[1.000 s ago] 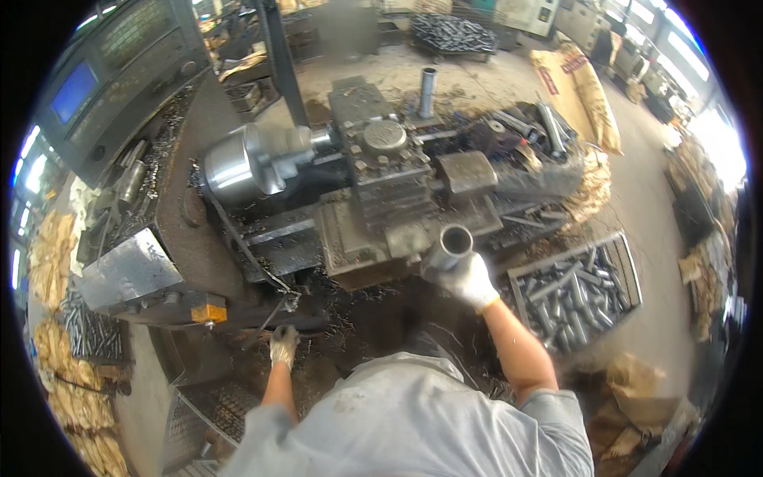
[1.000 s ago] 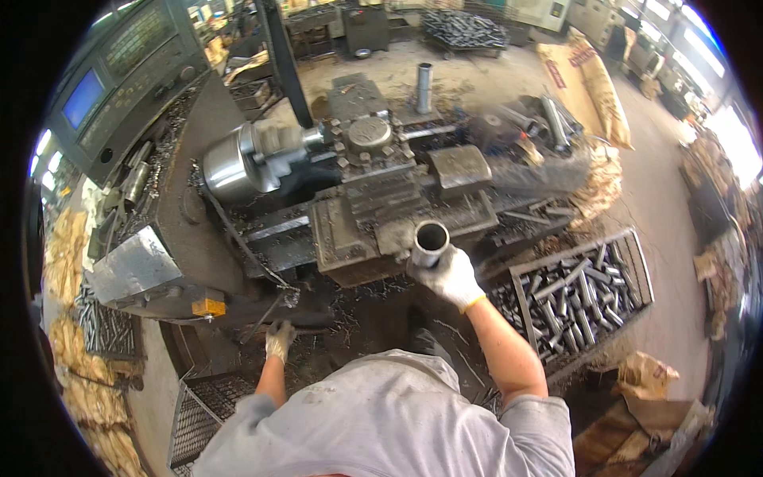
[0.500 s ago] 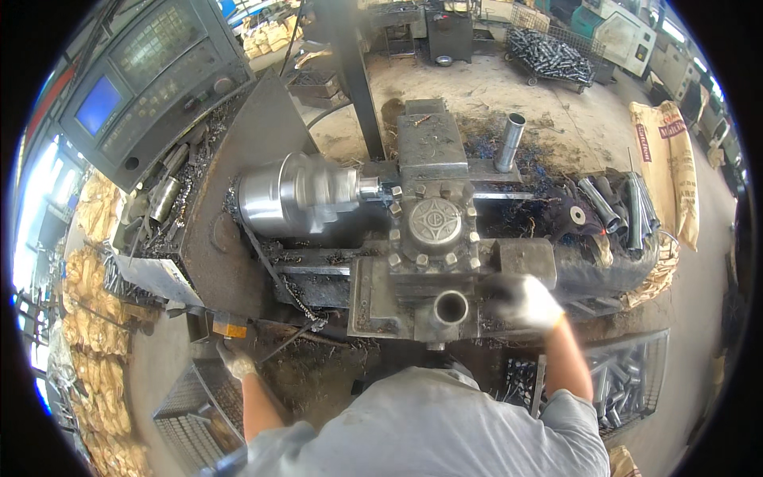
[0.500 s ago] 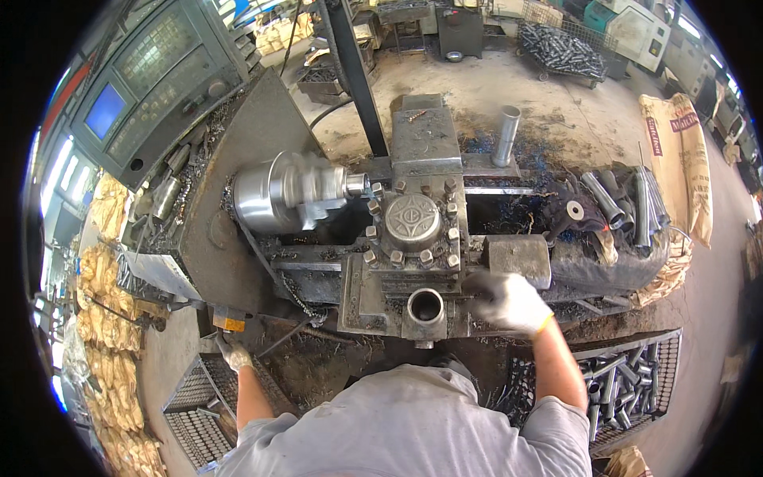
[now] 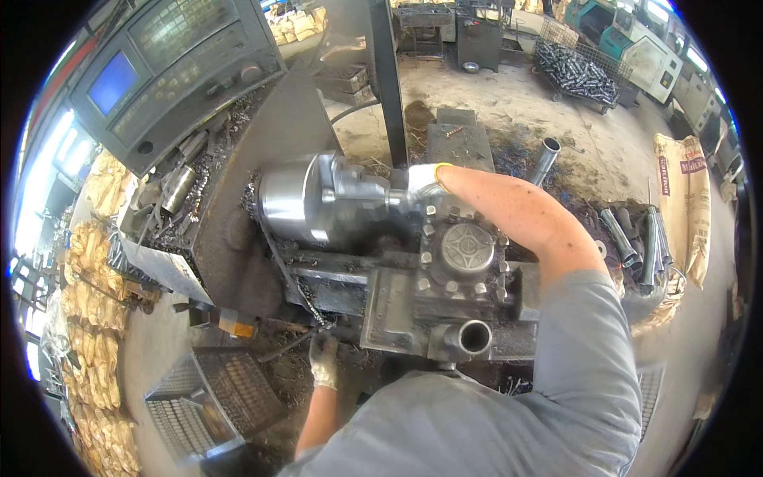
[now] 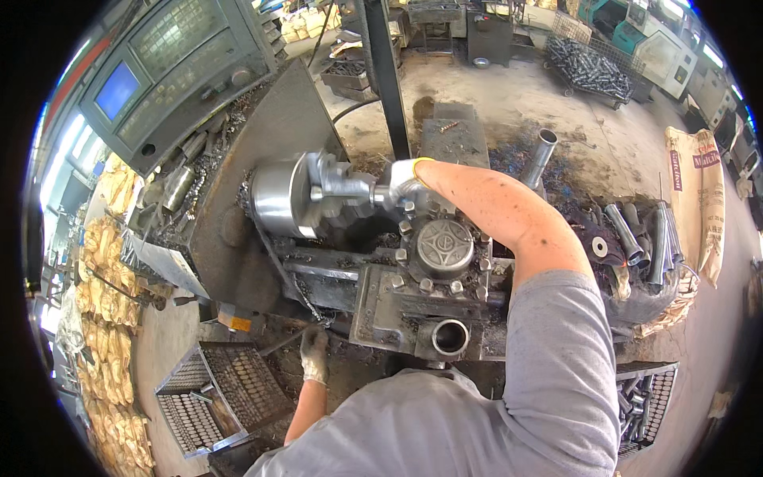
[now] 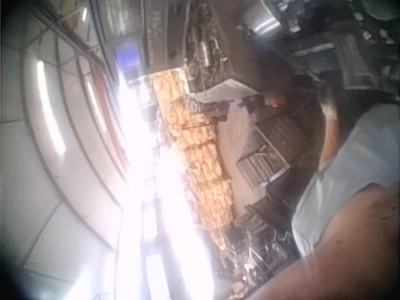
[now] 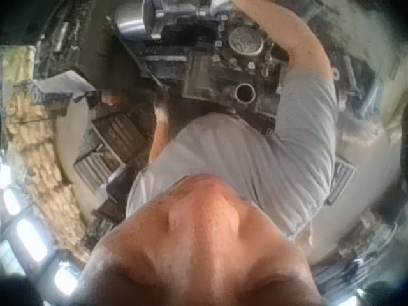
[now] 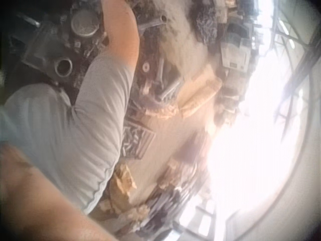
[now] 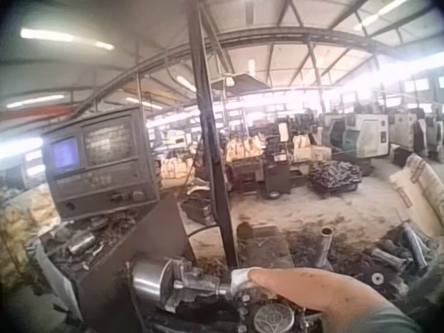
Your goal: The person repeatedly loads cylindrical metal parts into a CNC lathe chuck, secures them, and removes finished parts. The person also operates the machine's control panel to start and stop the machining cycle.
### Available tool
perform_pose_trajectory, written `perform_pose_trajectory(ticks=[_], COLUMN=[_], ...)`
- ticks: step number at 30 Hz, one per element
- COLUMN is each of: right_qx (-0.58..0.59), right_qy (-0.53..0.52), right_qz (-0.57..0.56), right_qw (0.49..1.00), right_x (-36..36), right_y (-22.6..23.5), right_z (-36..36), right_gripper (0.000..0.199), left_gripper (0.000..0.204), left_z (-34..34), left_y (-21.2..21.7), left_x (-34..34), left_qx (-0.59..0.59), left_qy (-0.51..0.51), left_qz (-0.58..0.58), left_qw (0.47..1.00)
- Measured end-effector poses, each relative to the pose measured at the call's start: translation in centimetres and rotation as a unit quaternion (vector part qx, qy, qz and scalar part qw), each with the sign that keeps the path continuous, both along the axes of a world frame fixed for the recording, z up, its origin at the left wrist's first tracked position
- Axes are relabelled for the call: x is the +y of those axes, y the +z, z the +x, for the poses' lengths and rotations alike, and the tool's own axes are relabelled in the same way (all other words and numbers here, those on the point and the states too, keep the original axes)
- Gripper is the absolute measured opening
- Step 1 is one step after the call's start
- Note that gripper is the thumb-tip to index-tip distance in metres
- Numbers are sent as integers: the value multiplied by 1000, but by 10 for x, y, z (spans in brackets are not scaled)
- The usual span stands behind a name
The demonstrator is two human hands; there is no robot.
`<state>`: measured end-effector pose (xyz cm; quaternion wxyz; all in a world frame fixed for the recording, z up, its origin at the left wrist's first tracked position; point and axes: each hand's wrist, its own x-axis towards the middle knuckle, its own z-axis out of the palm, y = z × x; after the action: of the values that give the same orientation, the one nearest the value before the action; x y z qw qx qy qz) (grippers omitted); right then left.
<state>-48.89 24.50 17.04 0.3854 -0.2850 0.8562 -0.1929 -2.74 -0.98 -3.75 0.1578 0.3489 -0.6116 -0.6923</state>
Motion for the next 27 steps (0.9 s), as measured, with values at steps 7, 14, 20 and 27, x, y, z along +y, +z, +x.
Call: perform_pose_trajectory(ticks=[7, 14, 20, 27], right_qx=[456, 157, -21, 32], right_qy=[-144, 70, 114, 102], right_qz=[227, 73, 116, 13], right_qw=[848, 982, 987, 994], right_x=[158, 5, 1, -15], right_y=[70, 80, 36, 20], right_z=[-79, 40, 7, 7], right_gripper=[27, 62, 38, 30], left_gripper=[22, 96, 80, 73], left_z=[17, -202, -287, -284], left_y=[76, 202, 238, 233], left_x=[-25, -39, -51, -57], left_qx=[-54, 113, 160, 169], left_qy=[-59, -166, -119, -112], left_qz=[-243, -691, -753, -748], left_qw=[967, 695, 627, 632])
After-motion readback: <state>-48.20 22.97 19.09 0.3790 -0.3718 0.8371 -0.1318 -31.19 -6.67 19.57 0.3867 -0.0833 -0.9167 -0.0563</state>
